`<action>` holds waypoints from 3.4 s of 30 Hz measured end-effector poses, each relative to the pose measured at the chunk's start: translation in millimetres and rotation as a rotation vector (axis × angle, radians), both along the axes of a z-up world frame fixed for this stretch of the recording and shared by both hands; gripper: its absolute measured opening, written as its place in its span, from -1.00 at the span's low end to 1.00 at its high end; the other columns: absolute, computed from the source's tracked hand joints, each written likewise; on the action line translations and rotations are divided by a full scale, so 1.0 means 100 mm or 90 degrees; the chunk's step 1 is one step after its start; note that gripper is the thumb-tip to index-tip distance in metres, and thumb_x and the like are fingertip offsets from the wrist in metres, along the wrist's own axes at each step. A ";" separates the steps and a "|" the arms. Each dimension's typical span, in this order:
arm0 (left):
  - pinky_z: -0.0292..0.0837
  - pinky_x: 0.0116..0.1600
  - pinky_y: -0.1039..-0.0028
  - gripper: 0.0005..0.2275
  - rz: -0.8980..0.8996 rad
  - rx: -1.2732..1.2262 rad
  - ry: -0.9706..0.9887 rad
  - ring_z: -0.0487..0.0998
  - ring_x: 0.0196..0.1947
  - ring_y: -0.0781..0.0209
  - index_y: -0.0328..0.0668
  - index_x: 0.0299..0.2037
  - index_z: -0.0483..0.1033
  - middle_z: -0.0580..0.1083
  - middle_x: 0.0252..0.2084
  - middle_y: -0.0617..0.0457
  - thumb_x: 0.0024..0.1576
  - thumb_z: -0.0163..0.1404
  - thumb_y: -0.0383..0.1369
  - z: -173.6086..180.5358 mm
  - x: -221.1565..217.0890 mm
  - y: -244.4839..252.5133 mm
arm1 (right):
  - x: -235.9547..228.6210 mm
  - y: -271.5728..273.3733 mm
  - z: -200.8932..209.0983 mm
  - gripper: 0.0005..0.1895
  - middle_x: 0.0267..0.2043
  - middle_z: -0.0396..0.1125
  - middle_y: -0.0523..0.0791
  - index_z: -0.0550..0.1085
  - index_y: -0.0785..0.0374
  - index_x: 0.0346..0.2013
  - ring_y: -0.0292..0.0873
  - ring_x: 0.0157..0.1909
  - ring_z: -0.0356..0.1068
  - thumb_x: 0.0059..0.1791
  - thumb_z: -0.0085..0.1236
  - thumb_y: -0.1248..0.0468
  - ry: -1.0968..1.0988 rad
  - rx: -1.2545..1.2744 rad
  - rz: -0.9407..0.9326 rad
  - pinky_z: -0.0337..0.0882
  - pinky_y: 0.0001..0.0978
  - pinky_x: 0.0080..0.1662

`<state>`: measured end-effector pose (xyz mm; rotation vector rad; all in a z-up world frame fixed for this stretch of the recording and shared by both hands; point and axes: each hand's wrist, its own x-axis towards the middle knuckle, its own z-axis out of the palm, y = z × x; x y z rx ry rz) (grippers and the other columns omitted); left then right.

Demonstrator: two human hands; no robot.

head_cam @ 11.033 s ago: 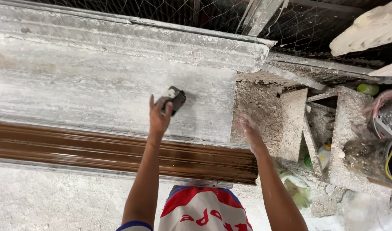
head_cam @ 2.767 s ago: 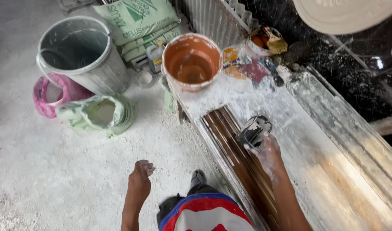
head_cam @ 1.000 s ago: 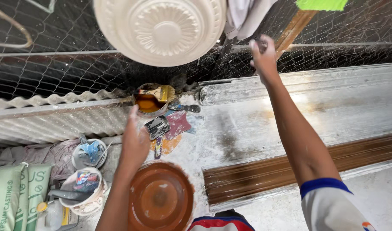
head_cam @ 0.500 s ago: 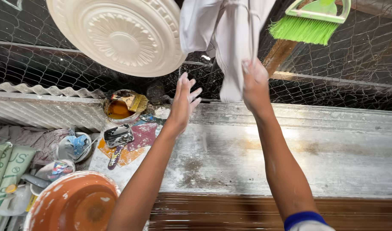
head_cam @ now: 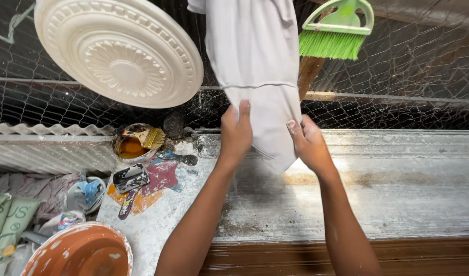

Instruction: The person pulls and separates white fibrous strands from a metal bucket, then places them into a pink plastic bag. Afterward, they use a small rectangular block to rub and clean a dusty concrete ledge, followed by using a brush to sweep the same area.

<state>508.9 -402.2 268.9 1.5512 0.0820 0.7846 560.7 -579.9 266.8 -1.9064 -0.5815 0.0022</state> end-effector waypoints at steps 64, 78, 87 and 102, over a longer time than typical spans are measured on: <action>-0.23 0.58 0.14 -0.28 -0.284 -0.008 0.180 -0.12 0.61 -0.10 -0.24 0.55 -0.16 -0.12 0.62 -0.19 0.33 -0.74 0.13 -1.26 -0.30 -0.03 | 0.76 0.92 -1.04 -0.53 0.14 0.35 0.01 0.32 0.35 0.34 -0.18 0.04 0.37 0.18 -0.03 0.18 0.056 0.368 0.012 0.44 -0.34 0.03; -0.46 0.55 -0.16 -0.35 -0.207 0.240 0.310 -0.42 0.61 -0.29 -0.24 0.52 -0.34 -0.38 0.62 -0.38 0.37 -0.69 0.07 -2.46 -0.51 -0.45 | -0.24 0.78 -2.36 -0.20 0.57 -0.22 0.07 -0.16 -0.04 0.53 0.21 0.55 -0.12 0.03 -0.60 -0.25 0.782 0.279 0.042 0.03 0.09 0.45; 0.34 0.37 0.14 -0.60 0.306 0.166 0.678 0.54 0.14 -0.20 -0.31 -0.02 0.56 0.54 0.07 -0.31 0.41 -0.34 -0.21 -3.89 -1.21 1.29 | -0.43 0.24 -2.15 -0.28 0.34 0.20 0.14 0.15 0.31 0.38 0.10 0.35 0.25 0.01 0.08 0.05 0.794 0.469 0.181 0.23 -0.01 0.38; 0.16 0.48 0.09 -0.67 0.534 0.113 0.936 0.23 0.42 -0.17 -0.16 0.32 0.40 0.29 0.36 -0.23 0.40 -0.18 -0.30 -3.99 -1.52 2.51 | -0.76 -0.93 -3.12 -0.76 -0.53 0.33 -0.23 0.42 0.13 -0.36 -0.25 -0.36 0.43 0.11 0.11 0.10 0.764 0.405 -0.102 0.52 -0.18 0.04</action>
